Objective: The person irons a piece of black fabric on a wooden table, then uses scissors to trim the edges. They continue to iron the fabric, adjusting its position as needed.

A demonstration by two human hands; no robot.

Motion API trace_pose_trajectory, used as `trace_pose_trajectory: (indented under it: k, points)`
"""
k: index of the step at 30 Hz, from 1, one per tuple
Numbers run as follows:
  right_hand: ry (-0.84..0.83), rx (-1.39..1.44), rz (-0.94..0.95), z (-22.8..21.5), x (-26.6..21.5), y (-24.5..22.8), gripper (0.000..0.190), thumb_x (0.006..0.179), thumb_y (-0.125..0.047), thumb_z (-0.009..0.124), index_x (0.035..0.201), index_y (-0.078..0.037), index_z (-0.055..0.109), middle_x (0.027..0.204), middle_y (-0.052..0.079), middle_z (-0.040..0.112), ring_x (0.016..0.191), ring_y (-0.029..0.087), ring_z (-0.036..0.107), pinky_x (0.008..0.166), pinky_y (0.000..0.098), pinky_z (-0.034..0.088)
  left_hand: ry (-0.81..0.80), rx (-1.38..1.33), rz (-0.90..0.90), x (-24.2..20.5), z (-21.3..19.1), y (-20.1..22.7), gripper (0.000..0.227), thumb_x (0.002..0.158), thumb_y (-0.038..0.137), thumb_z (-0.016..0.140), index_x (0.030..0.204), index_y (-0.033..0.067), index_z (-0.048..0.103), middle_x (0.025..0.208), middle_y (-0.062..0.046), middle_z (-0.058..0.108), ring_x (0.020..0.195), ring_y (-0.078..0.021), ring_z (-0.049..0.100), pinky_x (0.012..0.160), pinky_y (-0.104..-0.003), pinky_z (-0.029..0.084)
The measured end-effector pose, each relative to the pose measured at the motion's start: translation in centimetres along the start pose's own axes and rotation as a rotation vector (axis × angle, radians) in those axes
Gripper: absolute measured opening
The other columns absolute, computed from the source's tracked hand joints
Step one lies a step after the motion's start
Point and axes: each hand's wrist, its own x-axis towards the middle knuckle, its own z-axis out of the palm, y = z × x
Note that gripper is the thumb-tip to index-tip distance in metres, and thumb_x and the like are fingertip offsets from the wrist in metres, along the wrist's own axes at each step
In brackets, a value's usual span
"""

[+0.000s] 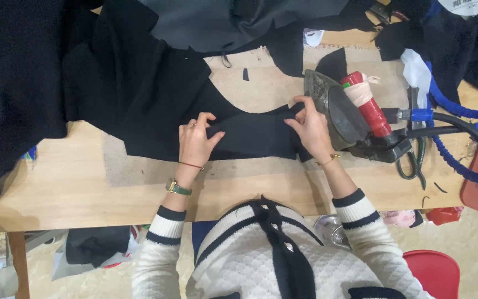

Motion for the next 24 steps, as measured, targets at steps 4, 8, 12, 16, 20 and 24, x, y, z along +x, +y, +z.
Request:
trace_pose_trajectory:
  k: [4, 8, 12, 16, 20, 24]
  points:
    - [0.019, -0.071, -0.013, 0.3, 0.4, 0.0, 0.057, 0.091, -0.009, 0.078, 0.140, -0.012, 0.048, 0.089, 0.013, 0.071, 0.085, 0.029, 0.070, 0.080, 0.0450, 0.057, 0.032, 0.028, -0.023, -0.3, 0.8, -0.1, 0.049, 0.079, 0.028, 0.088, 0.116, 0.0234, 0.055, 0.085, -0.003, 0.074, 0.093, -0.0226, 0.068, 0.096, -0.041, 0.041]
    - [0.038, -0.084, -0.057, 0.6, 1.0, 0.2, 0.057, 0.091, -0.009, 0.079, 0.139, -0.009, 0.049, 0.087, 0.014, 0.072, 0.083, 0.029, 0.070, 0.078, 0.0442, 0.057, 0.028, 0.035, -0.041, -0.9, 1.1, 0.0, 0.050, 0.078, 0.028, 0.089, 0.116, 0.0235, 0.056, 0.086, -0.005, 0.075, 0.091, -0.0242, 0.069, 0.095, -0.042, 0.040]
    - [0.050, -0.103, -0.115, 0.9, 1.4, 0.8, 0.056, 0.092, -0.012, 0.079, 0.139, -0.010, 0.049, 0.084, 0.010, 0.071, 0.078, 0.025, 0.068, 0.075, 0.0410, 0.057, 0.035, 0.052, -0.056, -1.5, 1.4, -0.2, 0.052, 0.076, 0.028, 0.090, 0.116, 0.0228, 0.056, 0.084, -0.005, 0.074, 0.088, -0.0251, 0.069, 0.094, -0.043, 0.040]
    - [0.072, -0.109, -0.129, 0.8, 1.0, 0.5, 0.053, 0.093, -0.011, 0.078, 0.139, -0.010, 0.050, 0.086, 0.011, 0.071, 0.079, 0.024, 0.068, 0.074, 0.0397, 0.058, 0.045, 0.067, -0.051, -1.7, 1.5, 0.1, 0.054, 0.076, 0.028, 0.090, 0.117, 0.0227, 0.055, 0.085, -0.005, 0.074, 0.090, -0.0257, 0.069, 0.095, -0.044, 0.039]
    - [0.153, -0.115, -0.193, 0.4, -0.3, 0.3, 0.042, 0.099, -0.010, 0.073, 0.135, -0.009, 0.053, 0.091, 0.013, 0.070, 0.084, 0.026, 0.069, 0.076, 0.0409, 0.058, 0.036, 0.077, -0.061, -2.0, 2.0, -0.2, 0.058, 0.075, 0.031, 0.090, 0.118, 0.0230, 0.053, 0.087, -0.007, 0.075, 0.089, -0.0262, 0.071, 0.094, -0.044, 0.040]
    - [0.284, -0.235, -0.328, 0.2, -3.2, 0.4, 0.029, 0.103, -0.010, 0.064, 0.132, -0.007, 0.059, 0.106, 0.012, 0.065, 0.098, 0.028, 0.065, 0.085, 0.0408, 0.054, 0.076, 0.074, -0.053, -2.2, 2.2, 0.0, 0.060, 0.074, 0.031, 0.091, 0.120, 0.0224, 0.053, 0.087, -0.007, 0.075, 0.087, -0.0261, 0.072, 0.091, -0.044, 0.042]
